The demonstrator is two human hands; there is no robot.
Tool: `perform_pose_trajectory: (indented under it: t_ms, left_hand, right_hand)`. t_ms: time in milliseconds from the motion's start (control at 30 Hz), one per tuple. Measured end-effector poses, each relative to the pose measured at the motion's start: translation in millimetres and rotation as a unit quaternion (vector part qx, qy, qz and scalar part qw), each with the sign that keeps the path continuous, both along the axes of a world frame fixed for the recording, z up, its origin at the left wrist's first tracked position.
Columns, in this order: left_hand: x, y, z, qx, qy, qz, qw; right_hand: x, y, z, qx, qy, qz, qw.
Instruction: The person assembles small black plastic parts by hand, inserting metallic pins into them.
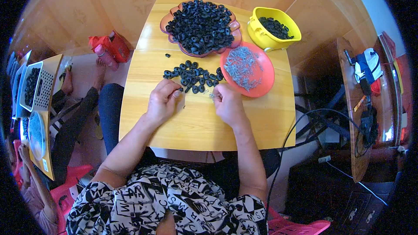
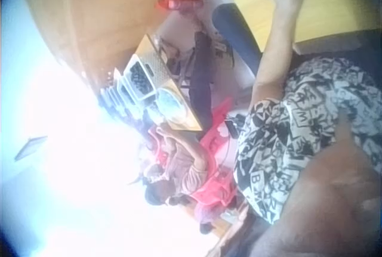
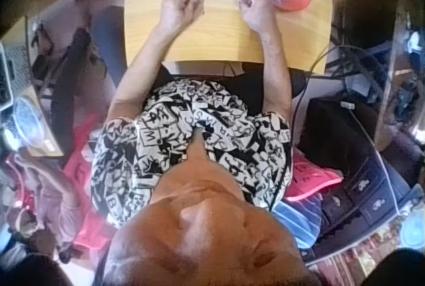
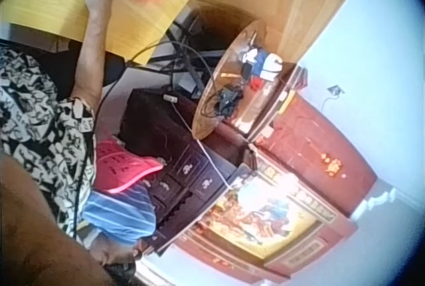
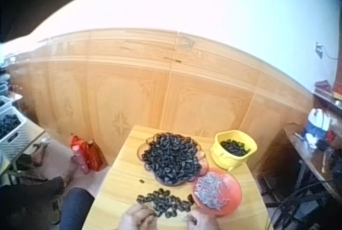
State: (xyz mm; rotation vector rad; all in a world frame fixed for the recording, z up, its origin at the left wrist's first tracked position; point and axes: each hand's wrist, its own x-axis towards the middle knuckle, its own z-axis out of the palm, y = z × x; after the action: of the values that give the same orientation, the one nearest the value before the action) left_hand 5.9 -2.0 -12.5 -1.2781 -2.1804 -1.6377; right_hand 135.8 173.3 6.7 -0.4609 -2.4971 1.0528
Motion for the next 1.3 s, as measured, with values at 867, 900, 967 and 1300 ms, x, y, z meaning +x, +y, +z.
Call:
perform_pose_trajectory:
  t_ms: [867, 900, 967, 1300]
  left_hand:
    - [1.9, -11.4, 15.1, 0.228, -0.657, -0.284, 0.66]
    - [2.3, -11.8, 13.9, 0.228, -0.657, -0.284, 0.66]
    - [2.5, -12.6, 10.0, 0.201, -0.673, -0.278, 0.655]
    - [2.0, -9.5, 3.5, 0.229, -0.659, -0.283, 0.658]
  right_hand:
    - [-7.7, -34.8, 36.5, -0.363, 0.024, 0.098, 0.926]
    - [-7.6, -36.2, 36.9, -0.359, 0.019, 0.1, 0.928]
    - [-7.9, -38.3, 37.8, -0.355, 0.015, 0.102, 0.929]
    - [-11.0, -51.1, 38.6, -0.329, 0.037, 0.075, 0.941]
